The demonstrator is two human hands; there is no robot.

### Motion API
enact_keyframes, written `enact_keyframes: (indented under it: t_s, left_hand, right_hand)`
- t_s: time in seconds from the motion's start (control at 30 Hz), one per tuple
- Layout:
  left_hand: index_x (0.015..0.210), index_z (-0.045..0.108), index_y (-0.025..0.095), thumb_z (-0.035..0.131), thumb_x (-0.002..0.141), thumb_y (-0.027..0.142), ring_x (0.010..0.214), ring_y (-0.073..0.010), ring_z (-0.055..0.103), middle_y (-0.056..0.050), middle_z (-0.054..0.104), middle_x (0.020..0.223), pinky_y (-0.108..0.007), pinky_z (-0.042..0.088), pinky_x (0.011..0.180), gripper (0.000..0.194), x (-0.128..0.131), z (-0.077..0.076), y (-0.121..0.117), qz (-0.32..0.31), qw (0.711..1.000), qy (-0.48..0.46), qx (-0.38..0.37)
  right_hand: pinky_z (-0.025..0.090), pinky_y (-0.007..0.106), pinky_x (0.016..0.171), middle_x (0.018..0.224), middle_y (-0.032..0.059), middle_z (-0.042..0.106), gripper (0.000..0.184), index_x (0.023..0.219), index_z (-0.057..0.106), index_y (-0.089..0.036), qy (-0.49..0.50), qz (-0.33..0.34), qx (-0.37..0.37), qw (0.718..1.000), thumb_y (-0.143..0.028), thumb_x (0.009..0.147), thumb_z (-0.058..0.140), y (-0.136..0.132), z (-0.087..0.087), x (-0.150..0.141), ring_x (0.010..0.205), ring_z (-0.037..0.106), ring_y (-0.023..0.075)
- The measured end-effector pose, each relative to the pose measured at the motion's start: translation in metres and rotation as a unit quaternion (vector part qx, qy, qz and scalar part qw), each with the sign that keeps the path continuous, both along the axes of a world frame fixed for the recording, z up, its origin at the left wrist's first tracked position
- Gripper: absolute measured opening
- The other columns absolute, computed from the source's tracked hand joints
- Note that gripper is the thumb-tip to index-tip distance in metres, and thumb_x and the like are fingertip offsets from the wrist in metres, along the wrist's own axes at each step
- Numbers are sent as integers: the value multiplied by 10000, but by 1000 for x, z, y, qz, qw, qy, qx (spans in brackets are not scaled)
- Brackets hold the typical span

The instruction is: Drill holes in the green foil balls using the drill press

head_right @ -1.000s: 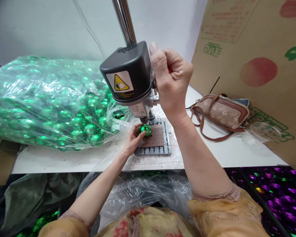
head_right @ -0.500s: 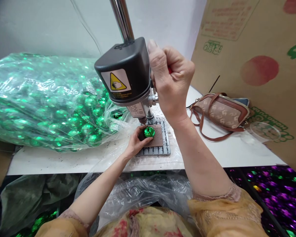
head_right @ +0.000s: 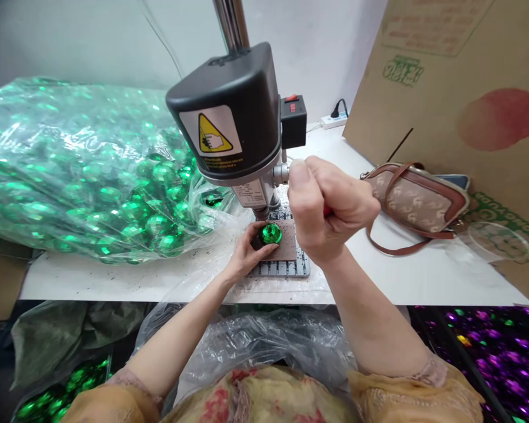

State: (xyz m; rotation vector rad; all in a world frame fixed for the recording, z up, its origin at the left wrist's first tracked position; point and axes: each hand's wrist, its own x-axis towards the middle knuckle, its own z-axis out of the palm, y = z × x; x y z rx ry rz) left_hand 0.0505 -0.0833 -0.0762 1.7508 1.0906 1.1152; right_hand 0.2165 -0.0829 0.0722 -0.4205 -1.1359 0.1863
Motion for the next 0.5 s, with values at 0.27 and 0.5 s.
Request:
enact_keyframes:
  t_s: [0.27,0.5]
  left_hand:
    - [1252,540,208,778,805,404,1146,-253,612,-95,641,1228,-401,487,1019,544,0,0,0,-6,1000,-9,-3]
    - [1244,541,207,775,805,422,1139,-253,615,-95,641,1218,-394,487,1010,542,0,0,-1,-1,1000,-1,3]
  right_hand:
    - [175,274,436,454,-50,169,553,526,144,-156,4,-11,92,996,-260,875,561,6,-3,-2,398,219,35]
    - [222,276,354,428,-59,199,475,572,136,-172,-35,-53,137,989,-170,818,542,7,-11,0,336,227,59]
